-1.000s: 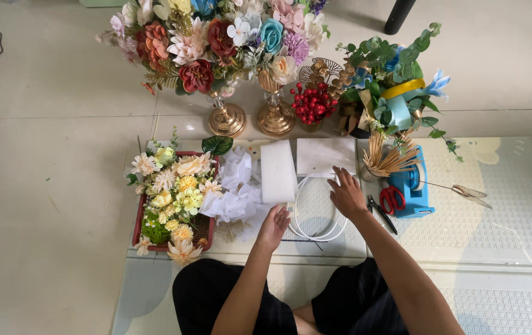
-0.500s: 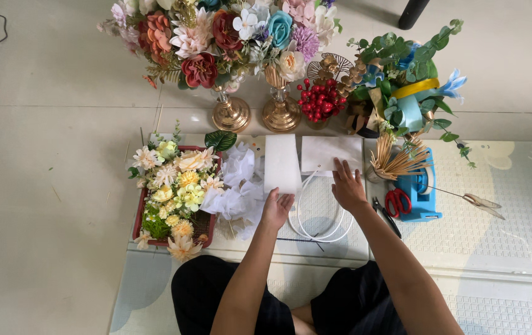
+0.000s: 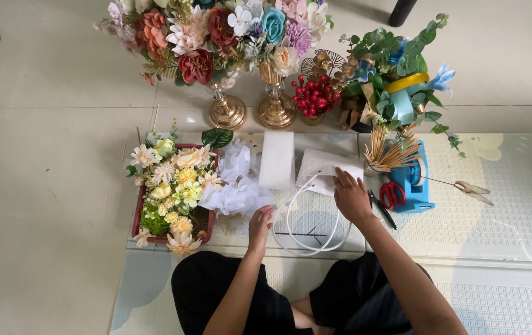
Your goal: The person prepares a small white gift bag by placing a white sheet inside and then attaches white decorative tissue paper to the bag's handle by hand.
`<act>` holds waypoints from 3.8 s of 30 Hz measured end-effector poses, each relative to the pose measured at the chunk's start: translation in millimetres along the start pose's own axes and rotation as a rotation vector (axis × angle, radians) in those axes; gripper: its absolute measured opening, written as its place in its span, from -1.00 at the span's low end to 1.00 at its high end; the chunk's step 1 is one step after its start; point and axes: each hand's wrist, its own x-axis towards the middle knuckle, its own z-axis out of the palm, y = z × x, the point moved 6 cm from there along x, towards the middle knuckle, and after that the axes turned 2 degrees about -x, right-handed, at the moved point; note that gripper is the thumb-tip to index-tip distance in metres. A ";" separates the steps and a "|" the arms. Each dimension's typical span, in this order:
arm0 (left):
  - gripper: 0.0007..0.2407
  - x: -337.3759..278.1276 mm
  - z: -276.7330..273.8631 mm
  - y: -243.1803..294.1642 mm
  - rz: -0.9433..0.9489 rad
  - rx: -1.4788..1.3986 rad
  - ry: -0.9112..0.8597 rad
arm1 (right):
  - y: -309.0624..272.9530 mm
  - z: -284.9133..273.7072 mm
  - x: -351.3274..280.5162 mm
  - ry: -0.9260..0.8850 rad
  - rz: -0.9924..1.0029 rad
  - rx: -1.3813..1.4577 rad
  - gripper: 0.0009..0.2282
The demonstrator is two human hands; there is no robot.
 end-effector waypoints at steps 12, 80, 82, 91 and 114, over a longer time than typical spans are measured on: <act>-0.68 -80.8 15.5 41.1 -0.074 -0.099 -0.323 | -5.4 -14.3 -37.5 -0.123 0.223 0.640 -0.70; -0.22 -69.1 66.6 55.4 0.134 0.530 -0.191 | -71.0 67.9 -42.1 -0.390 0.071 0.465 -0.82; -0.22 -54.0 62.9 55.1 0.179 0.455 -0.165 | -71.6 77.1 -41.3 -0.466 0.088 0.310 -0.85; -0.55 5.5 51.0 5.9 0.581 0.670 -0.096 | -58.7 129.7 -23.6 -0.543 0.254 0.253 -0.82; -0.33 -46.7 58.7 29.7 0.254 0.697 -0.239 | -59.0 121.7 -0.7 -0.564 0.205 -0.055 -0.78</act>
